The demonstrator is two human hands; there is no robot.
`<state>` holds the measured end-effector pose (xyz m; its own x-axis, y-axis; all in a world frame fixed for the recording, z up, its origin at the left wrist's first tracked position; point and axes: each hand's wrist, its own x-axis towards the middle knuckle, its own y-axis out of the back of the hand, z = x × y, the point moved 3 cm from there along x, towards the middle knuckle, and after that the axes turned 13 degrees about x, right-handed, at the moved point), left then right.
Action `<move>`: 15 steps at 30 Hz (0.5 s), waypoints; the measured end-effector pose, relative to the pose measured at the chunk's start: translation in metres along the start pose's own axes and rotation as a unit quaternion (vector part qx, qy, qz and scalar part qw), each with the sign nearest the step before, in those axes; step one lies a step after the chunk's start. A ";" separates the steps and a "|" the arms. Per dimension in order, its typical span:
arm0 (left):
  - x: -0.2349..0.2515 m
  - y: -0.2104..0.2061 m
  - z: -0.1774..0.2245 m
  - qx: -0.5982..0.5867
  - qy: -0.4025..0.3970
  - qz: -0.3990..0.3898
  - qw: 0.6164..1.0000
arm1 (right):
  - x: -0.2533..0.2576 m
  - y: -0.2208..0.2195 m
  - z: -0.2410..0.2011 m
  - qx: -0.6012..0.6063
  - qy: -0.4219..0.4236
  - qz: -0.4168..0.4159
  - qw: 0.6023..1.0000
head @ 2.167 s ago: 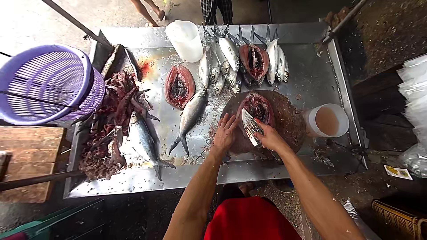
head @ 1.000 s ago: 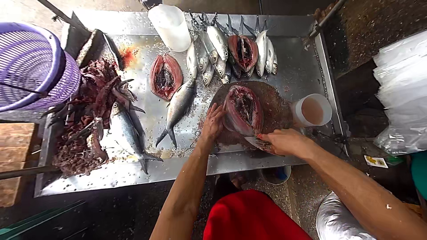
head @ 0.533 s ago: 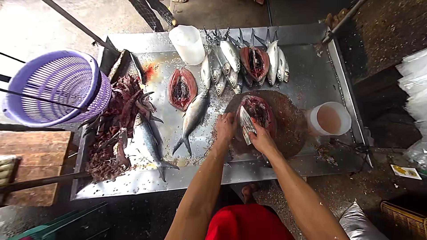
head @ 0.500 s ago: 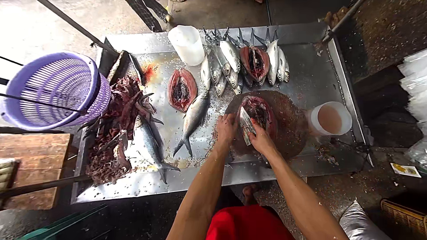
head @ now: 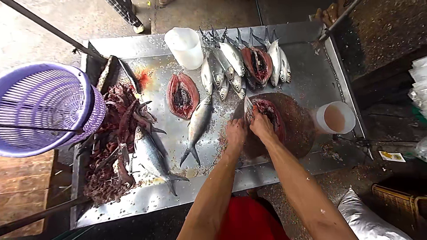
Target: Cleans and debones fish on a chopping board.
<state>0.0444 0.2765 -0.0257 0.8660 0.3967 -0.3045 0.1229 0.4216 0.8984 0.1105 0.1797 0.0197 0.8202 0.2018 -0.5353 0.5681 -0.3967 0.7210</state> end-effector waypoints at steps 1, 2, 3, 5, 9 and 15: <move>-0.001 -0.001 -0.001 -0.002 -0.002 0.004 1.000 | -0.001 -0.003 0.001 -0.007 0.006 0.008 1.000; -0.001 -0.001 0.000 -0.003 -0.007 0.005 1.000 | -0.005 -0.004 0.006 -0.017 0.011 0.009 1.000; -0.001 0.000 0.001 -0.005 -0.013 0.005 1.000 | -0.011 -0.005 0.010 -0.030 0.019 0.001 0.999; -0.002 0.001 -0.001 0.001 -0.018 -0.002 1.000 | -0.031 -0.010 0.024 -0.058 0.034 -0.036 0.997; -0.004 0.003 -0.005 -0.009 -0.034 -0.015 0.999 | -0.087 0.000 0.062 -0.143 0.036 -0.118 0.982; -0.036 -0.001 0.010 -0.008 -0.094 -0.019 0.995 | -0.151 0.037 0.117 -0.071 0.046 -0.130 0.988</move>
<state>0.0180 0.2536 -0.0130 0.9366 0.2207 -0.2720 0.1510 0.4463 0.8821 0.0002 0.0302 0.0761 0.6437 0.3639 -0.6733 0.7592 -0.1929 0.6216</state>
